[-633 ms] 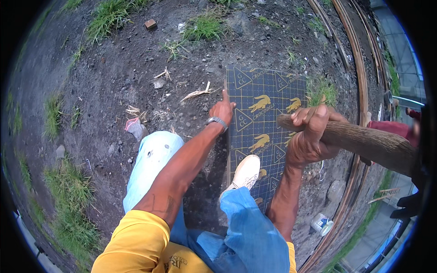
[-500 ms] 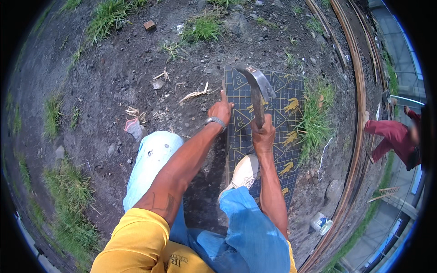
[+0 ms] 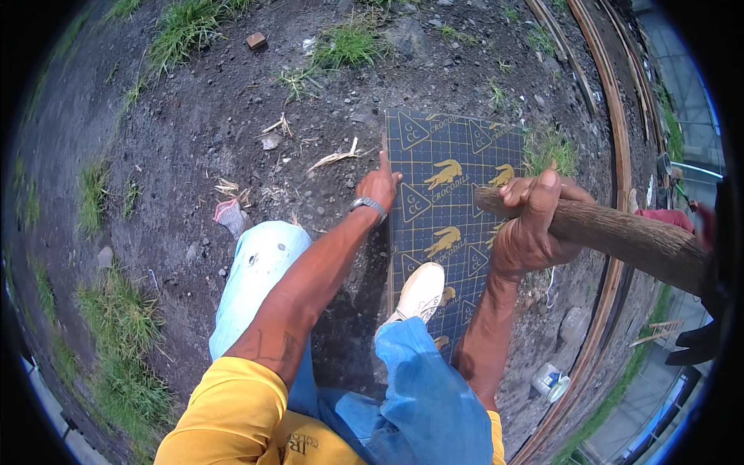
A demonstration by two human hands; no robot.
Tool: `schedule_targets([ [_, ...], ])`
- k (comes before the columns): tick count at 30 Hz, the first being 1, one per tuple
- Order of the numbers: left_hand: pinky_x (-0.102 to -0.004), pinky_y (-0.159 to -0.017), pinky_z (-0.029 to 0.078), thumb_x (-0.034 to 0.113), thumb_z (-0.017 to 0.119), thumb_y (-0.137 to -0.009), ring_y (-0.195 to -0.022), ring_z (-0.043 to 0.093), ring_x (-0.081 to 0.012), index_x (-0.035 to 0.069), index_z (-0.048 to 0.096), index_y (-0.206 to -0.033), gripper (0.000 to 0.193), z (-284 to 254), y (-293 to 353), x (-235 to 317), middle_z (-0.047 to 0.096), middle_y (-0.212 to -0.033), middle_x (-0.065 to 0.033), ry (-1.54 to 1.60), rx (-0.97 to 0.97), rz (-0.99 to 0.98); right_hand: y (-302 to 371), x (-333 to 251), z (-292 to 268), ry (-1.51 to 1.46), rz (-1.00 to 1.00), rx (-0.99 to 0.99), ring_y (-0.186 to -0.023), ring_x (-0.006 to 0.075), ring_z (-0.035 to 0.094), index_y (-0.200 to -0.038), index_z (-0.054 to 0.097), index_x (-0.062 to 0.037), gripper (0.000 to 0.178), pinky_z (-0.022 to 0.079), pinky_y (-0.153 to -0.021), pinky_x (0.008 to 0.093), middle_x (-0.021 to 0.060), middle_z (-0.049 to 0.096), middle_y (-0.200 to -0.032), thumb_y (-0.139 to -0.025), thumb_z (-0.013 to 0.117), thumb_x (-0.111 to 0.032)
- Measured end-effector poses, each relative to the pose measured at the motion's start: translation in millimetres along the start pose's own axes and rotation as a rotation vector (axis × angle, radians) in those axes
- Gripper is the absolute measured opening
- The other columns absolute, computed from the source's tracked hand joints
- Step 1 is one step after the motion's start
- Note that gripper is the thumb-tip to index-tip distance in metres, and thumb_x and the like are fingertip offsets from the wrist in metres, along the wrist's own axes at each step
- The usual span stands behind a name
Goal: The person kneels on the ground and positions a patterned tile on wooden supports. They then use a hammer to drive nails into the tile at multiple points along its edges to secure it in place.
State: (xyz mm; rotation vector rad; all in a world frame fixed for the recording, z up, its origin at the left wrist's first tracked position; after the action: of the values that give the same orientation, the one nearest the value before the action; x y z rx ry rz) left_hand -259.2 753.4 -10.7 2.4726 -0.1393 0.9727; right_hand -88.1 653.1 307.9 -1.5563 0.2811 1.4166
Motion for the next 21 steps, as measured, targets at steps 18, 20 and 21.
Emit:
schedule_targets([
  [18,-0.06,-0.083,0.053,0.038,0.06,-0.104,-0.091,0.07,-0.0525,0.003,0.035,-0.159,0.07,-6,1,1,0.072,-0.096,-0.0346,0.032,0.012,0.014,-8,-2,-7,0.014,0.041,-0.034,-0.057,0.0126,0.062,-0.095,0.058,-0.0022,0.014,0.057,-0.056,0.032,0.0065,0.062,-0.071,-0.098,0.071,-0.006],
  [20,-0.0601,-0.083,0.053,0.038,0.061,-0.104,-0.091,0.071,-0.0524,0.003,0.036,-0.158,0.069,-6,2,1,0.072,-0.095,-0.0348,0.026,0.011,0.006,48,75,-15,0.502,0.316,-0.215,-0.064,0.0174,0.066,-0.099,0.058,-0.0038,0.016,0.056,-0.062,0.0341,0.009,0.064,-0.074,-0.096,0.073,-0.009],
  [21,-0.0601,-0.082,0.054,0.039,0.061,-0.104,-0.092,0.071,-0.0516,0.003,0.036,-0.159,0.07,-6,1,0,0.072,-0.096,-0.0353,0.048,0.003,0.001,78,110,-12,0.861,0.335,-0.479,-0.069,0.0218,0.069,-0.104,0.058,-0.0043,0.02,0.056,-0.068,0.0363,0.0123,0.066,-0.076,-0.094,0.074,-0.01],
])
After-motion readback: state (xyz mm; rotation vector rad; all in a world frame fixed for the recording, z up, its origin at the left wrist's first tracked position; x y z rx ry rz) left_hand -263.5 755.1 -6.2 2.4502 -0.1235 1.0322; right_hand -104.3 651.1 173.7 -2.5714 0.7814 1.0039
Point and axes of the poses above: each hand's wrist, its own y-axis away from the middle knuckle, its own z-axis out of the palm, x = y × z, the point moved 9 cm from there along -y, towards the middle knuckle
